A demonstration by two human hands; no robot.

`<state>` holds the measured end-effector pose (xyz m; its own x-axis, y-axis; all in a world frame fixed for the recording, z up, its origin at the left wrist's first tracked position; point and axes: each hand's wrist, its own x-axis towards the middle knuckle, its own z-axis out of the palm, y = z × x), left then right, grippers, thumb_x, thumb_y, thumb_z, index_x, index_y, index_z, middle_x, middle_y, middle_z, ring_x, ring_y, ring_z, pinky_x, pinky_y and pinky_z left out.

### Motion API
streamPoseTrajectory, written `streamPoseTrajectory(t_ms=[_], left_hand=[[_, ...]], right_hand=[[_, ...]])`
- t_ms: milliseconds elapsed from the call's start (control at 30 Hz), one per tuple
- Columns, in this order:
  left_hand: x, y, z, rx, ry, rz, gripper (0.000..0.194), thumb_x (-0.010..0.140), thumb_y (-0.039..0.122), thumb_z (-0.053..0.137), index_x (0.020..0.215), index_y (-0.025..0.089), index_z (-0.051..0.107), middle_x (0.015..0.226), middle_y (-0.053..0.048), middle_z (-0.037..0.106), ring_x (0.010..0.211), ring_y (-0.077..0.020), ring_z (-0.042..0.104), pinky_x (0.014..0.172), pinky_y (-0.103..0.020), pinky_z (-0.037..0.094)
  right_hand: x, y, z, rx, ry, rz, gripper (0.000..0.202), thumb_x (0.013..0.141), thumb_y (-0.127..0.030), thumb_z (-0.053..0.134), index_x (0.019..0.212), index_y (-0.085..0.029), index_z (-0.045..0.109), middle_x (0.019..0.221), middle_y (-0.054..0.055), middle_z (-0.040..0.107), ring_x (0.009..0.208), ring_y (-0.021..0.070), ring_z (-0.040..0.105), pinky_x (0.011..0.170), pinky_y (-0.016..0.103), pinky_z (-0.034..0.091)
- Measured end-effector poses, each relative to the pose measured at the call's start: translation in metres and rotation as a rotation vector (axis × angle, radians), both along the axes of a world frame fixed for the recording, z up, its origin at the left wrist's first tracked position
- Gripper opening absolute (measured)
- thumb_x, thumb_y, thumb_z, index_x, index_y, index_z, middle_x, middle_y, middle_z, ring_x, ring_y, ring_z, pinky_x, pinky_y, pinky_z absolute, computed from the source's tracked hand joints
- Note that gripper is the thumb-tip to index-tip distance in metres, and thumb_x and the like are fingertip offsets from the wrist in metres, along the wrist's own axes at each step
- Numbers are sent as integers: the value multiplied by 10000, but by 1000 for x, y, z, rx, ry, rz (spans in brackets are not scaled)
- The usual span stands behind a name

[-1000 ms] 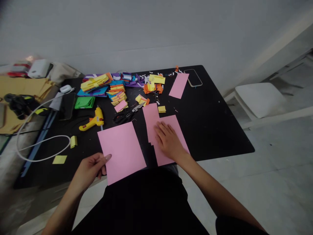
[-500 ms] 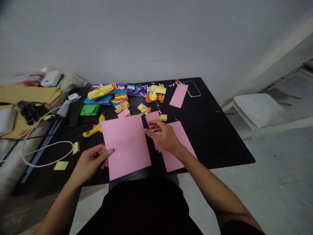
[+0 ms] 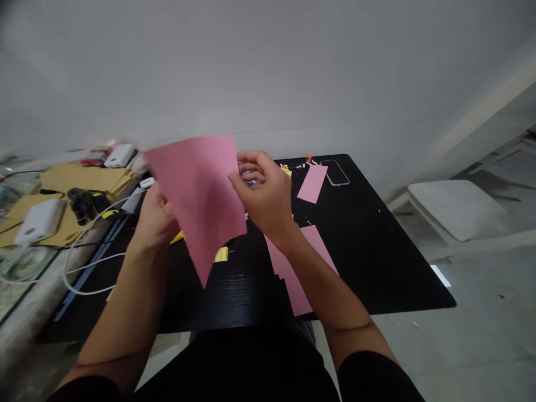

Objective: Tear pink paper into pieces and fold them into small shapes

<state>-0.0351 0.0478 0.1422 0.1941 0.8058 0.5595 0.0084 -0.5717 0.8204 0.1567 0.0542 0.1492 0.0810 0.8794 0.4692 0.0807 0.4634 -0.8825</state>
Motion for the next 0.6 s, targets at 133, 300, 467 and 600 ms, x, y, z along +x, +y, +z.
streamPoseTrajectory(t_ms=[133,300,467,600], left_hand=[[18,2,8,-91,38,-43,598,807,516,860,1279,210,656,1259,-109,731,1162,-270,710,948,-353,589],[19,1,2,-180,73,87,405,861,407,824,1174,171,724,1095,-93,786,946,-216,740,776,-294,607],[15,-4,-3,-258,58,115,374,880,436,797,1153,182,761,1048,-83,808,872,-211,751,717,-287,612],[15,-10,-2,-295,79,96,386,856,421,826,1166,199,763,1057,-79,810,889,-218,758,710,-279,616]], right_hand=[[3,-5,-1,28,-78,21,230,840,-266,762,1058,-239,695,966,9,758,857,193,739,693,313,618],[11,-10,0,-63,-81,202,191,886,-246,720,1073,-208,727,913,24,769,727,166,731,606,297,623],[16,-14,6,-40,-9,194,254,988,-353,651,1180,-206,730,987,48,764,832,170,758,669,293,660],[15,-16,7,-27,14,154,330,853,-287,820,1170,-217,756,1026,30,767,837,146,751,785,291,655]])
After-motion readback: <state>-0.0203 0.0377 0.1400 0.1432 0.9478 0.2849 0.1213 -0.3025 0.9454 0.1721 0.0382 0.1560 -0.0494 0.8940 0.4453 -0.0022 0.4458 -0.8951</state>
